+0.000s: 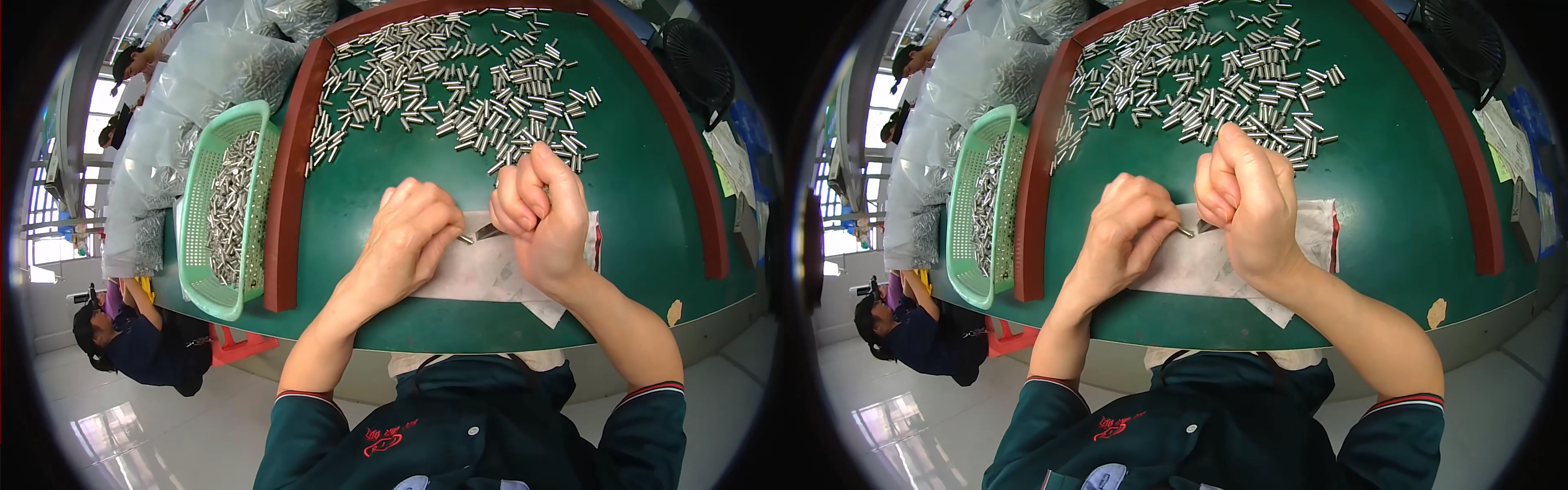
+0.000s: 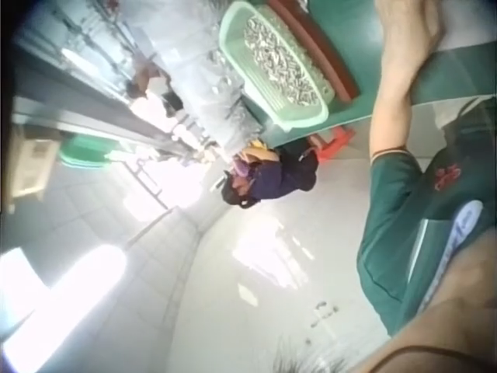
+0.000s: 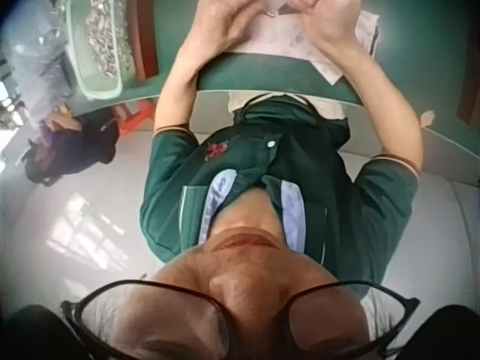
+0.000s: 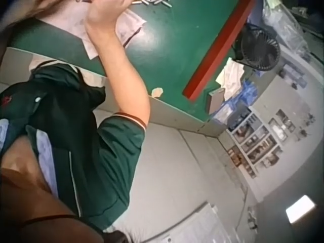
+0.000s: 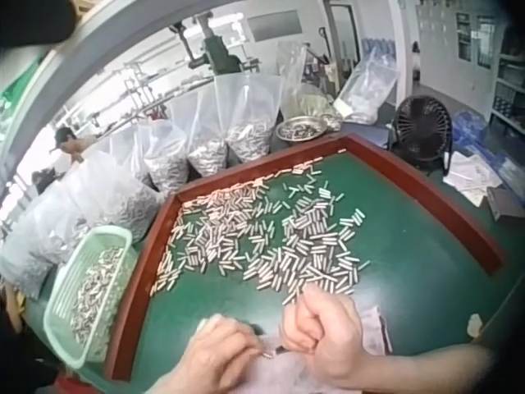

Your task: Assembling small cylindrical metal components using a precision hand tool at a factory workbench.

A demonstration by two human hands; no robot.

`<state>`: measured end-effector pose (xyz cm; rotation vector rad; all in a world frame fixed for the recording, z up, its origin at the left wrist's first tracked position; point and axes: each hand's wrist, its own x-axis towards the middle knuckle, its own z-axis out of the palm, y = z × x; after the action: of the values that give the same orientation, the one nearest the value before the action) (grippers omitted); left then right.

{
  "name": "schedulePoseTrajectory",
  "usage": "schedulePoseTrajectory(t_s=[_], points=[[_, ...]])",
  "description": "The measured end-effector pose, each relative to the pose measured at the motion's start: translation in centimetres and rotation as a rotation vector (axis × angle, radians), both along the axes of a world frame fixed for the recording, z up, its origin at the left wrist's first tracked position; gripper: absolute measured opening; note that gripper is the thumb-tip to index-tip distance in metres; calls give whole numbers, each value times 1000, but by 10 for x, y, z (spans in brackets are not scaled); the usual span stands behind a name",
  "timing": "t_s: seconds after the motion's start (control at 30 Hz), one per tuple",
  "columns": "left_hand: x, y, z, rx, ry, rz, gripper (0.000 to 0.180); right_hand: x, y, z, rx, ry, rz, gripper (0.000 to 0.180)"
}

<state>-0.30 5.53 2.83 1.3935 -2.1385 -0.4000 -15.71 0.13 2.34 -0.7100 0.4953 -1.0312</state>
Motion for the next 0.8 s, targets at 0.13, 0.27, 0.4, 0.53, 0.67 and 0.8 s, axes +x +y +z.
schedulePoseTrajectory(t_s=[0.13, 0.27, 0.4, 0.53, 0.67, 0.8], points=[[8, -2, 0, -40, 73, 109, 9, 0, 0, -1, -5, 10, 5, 43], [5, 1, 0, -6, 63, 121, 8, -2, 0, -1, 14, -42, 12, 43], [4, 4, -2, -8, -12, 104, 12, -3, 0, -3, 0, -66, 16, 43], [-5, 8, -3, 32, -49, 122, 29, -4, 2, 0, -24, -88, 22, 43], [-13, 8, -11, -28, -96, 180, 30, -7, 3, 6, -83, -50, -36, 43], [-15, 10, -7, 11, -90, 175, 22, -8, 2, 5, -67, -39, -35, 43]])
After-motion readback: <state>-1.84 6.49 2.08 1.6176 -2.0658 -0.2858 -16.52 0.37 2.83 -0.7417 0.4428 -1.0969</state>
